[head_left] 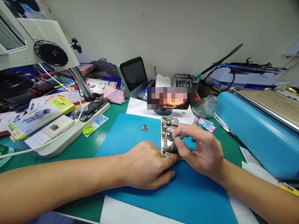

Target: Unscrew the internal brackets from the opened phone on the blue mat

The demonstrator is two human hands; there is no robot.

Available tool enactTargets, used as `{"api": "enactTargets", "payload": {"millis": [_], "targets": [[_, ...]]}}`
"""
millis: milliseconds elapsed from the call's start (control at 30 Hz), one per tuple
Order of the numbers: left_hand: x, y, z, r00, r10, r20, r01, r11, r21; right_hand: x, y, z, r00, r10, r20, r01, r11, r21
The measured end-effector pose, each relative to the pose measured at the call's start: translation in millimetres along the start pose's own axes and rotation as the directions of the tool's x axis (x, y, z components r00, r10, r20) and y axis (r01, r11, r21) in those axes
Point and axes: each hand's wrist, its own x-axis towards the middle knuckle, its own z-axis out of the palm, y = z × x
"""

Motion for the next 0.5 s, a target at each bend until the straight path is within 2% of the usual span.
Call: {"api": "enactTargets", "payload": {"millis": [100,333,500], "targets": [[1,1,0.9,1.0,-0.011,0.017,0.011,1.0,-0.004,-4,3,-2,1.0,0.013,0.013,-0.013,1.0,0.013],[4,3,2.2,0.999,-0.033,0.04,0.034,0.999,-0.02,-13,5,-5,0.99,0.138,-0.019,-0.138,0.99,-0.01],[5,3,2.0,0.998,-0.033,0.055,0.035,0.999,-0.04,-15,5,-5,0.982,0.187,0.025,-0.188,0.98,0.057]]}}
